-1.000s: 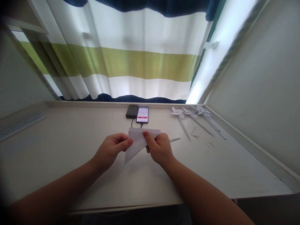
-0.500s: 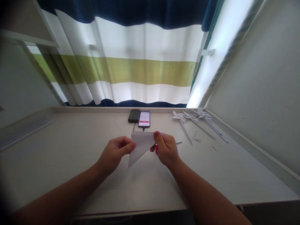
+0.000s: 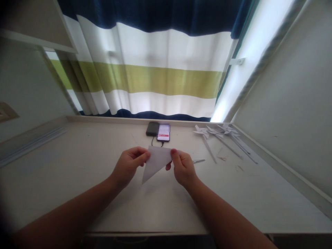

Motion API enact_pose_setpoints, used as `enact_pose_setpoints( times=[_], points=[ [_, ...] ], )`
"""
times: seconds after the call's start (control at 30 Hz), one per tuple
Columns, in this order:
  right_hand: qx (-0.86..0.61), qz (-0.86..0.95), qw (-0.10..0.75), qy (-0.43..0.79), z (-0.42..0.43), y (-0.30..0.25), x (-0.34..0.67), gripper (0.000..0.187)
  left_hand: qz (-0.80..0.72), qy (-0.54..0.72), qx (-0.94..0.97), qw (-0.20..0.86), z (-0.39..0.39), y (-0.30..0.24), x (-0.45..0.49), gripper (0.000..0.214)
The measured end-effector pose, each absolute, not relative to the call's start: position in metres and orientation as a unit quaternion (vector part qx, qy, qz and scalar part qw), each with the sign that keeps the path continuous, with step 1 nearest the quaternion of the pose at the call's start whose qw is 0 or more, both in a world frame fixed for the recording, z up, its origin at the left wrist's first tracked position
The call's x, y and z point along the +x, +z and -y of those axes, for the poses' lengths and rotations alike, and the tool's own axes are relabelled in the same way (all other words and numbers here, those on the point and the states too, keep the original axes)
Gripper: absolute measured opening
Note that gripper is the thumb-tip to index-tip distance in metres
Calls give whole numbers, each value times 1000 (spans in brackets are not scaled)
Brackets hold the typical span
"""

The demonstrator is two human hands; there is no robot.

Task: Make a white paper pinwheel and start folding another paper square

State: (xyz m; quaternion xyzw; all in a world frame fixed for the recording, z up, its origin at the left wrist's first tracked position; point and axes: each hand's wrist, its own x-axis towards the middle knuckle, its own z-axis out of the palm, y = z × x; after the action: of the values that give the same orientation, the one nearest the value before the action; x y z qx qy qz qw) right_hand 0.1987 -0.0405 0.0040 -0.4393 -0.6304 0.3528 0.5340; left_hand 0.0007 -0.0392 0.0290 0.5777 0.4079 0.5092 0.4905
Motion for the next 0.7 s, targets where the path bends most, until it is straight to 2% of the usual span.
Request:
enact_pose_setpoints(
  times=[0.1,0.3,0.5,0.7],
  points=[
    [-421,655,514,361,41,7,196,58,-420,522,571,475,38,27,3,19],
    [-371,740,345,443,45,5,180,52,-427,550,565,442,37,23,6,21],
    [-422,722,353,420,46,0,175,49,-431,561,545,450,37,20,10,24],
    [-379,737,341,444,49,2,170,45,-441,580,530,434,36,19,12,26]
  ],
)
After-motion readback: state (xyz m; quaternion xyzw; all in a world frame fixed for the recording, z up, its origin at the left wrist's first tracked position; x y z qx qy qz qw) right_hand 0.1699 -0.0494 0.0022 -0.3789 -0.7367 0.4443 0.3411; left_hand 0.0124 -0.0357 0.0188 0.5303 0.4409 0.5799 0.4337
